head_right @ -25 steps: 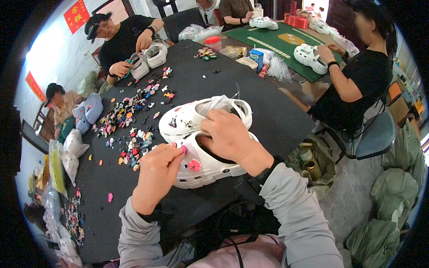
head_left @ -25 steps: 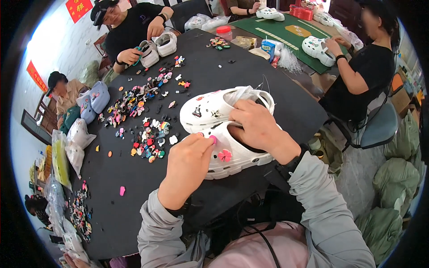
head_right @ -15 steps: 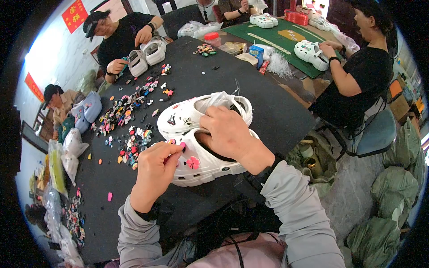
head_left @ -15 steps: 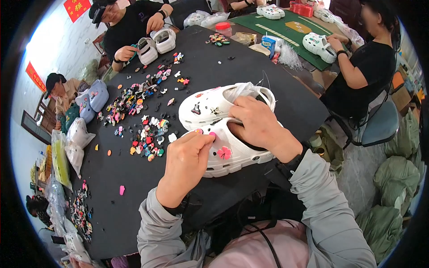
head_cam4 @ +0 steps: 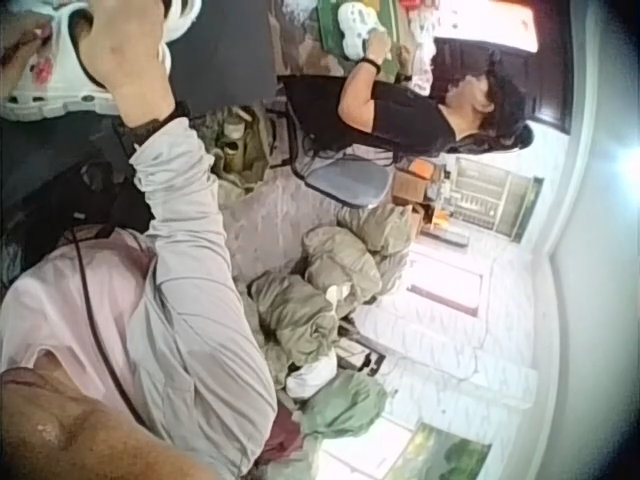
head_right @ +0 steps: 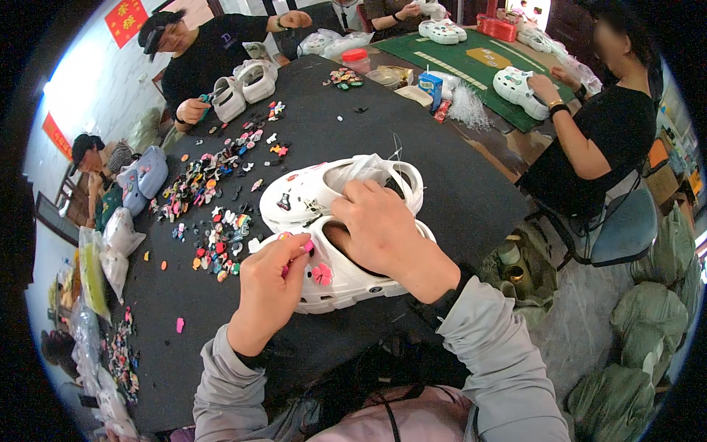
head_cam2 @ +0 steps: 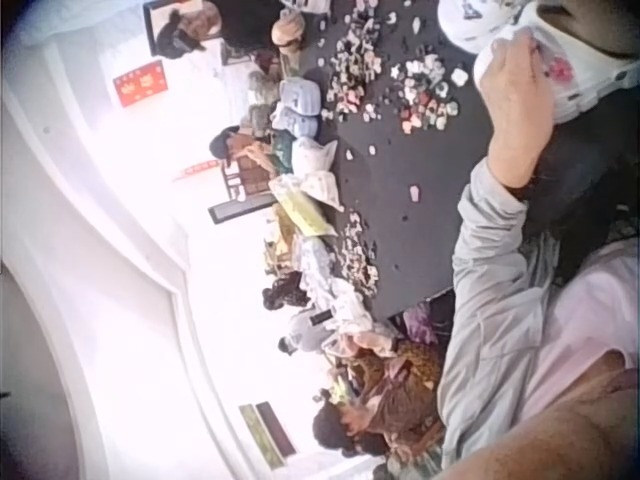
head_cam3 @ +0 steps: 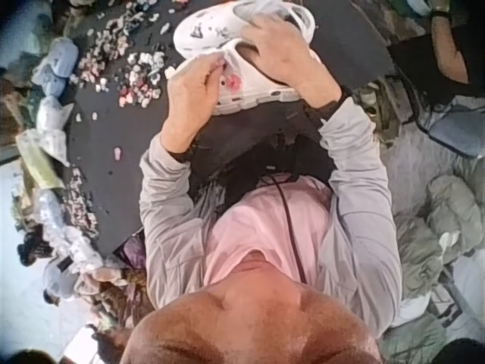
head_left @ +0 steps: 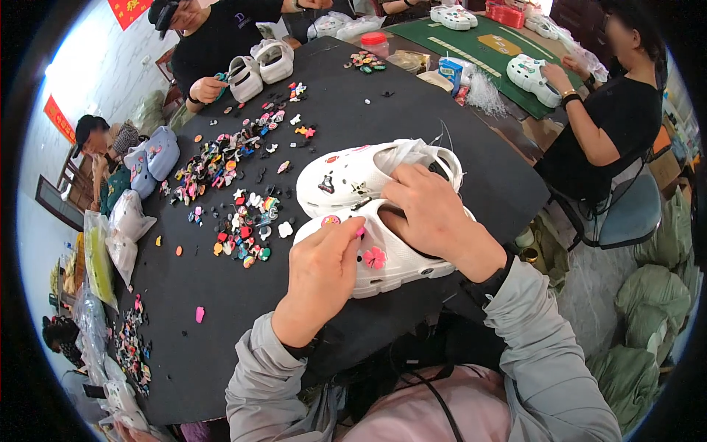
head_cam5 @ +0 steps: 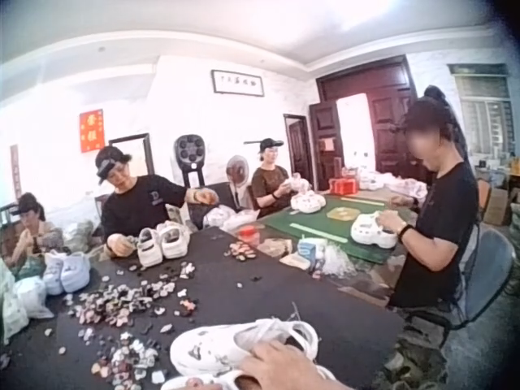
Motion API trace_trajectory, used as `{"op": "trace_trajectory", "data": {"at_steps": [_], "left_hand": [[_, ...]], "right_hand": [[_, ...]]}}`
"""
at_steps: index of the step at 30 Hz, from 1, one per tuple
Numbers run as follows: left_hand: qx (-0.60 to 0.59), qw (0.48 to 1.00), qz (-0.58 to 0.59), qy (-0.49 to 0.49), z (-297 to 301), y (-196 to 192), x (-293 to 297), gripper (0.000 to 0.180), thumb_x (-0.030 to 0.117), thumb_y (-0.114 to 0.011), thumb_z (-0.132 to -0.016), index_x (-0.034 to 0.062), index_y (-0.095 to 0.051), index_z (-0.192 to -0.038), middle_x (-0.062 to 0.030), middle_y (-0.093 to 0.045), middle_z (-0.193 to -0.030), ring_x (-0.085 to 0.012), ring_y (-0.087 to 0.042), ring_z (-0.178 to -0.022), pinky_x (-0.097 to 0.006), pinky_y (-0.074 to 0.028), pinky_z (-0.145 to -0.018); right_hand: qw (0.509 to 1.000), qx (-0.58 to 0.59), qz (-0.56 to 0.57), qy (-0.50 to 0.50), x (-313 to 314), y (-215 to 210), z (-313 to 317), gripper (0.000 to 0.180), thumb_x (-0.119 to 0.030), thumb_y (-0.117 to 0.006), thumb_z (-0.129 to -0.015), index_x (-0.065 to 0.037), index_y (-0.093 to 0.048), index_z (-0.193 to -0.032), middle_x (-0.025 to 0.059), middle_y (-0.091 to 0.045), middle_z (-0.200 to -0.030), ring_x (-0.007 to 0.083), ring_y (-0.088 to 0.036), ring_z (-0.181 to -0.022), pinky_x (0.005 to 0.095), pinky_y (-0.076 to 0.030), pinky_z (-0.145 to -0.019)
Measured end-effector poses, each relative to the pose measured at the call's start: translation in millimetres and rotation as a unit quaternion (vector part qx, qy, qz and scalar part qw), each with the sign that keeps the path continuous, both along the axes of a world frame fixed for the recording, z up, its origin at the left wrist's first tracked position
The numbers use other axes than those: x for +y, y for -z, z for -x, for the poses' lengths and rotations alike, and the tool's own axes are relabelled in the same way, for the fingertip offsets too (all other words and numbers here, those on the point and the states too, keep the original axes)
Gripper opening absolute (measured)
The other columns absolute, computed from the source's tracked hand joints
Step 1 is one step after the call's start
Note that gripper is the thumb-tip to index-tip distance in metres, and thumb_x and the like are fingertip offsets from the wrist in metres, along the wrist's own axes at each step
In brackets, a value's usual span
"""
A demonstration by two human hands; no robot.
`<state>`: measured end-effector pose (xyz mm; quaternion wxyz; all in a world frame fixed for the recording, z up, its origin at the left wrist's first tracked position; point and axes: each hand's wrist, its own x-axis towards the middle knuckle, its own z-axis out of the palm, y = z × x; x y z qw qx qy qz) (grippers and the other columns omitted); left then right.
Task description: Decorate white clogs with various plastic charms and pack them into plastic bags.
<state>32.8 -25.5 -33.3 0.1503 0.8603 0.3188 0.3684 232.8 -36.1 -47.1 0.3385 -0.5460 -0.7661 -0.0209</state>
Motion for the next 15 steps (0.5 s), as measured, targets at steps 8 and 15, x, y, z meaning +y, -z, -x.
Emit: {"op": "trace_trajectory", "data": {"at_steps": [8,15], "left_hand": [[0.064,0.983,-0.17,-0.022,-8.2,12.6,3.8,0.036,-0.003,-0.062,-0.073,0.0033,-0.065,-0.108,-0.0064,-0.058,-0.071,-0.0224,-0.055,-0.058,-0.035,-0.04,-0.053],[0.059,0.985,-0.153,-0.047,-9.5,12.4,8.2,0.041,-0.002,-0.065,-0.076,0.0011,-0.061,-0.116,-0.0071,-0.061,-0.07,-0.0233,-0.056,-0.054,-0.035,-0.04,-0.053]], "right_hand": [[1.0,-0.015,-0.009,0.0,-1.4,0.1,-1.9,0.019,-0.023,-0.07,-0.078,-0.006,-0.062,-0.083,0.0118,-0.056,-0.088,0.03,-0.058,-0.088,0.0428,-0.047,-0.075],[0.999,-0.024,-0.021,-0.009,-0.7,-0.9,0.2,0.015,-0.018,-0.069,-0.077,-0.006,-0.062,-0.081,0.0101,-0.055,-0.086,0.0289,-0.058,-0.086,0.0411,-0.046,-0.073]]}}
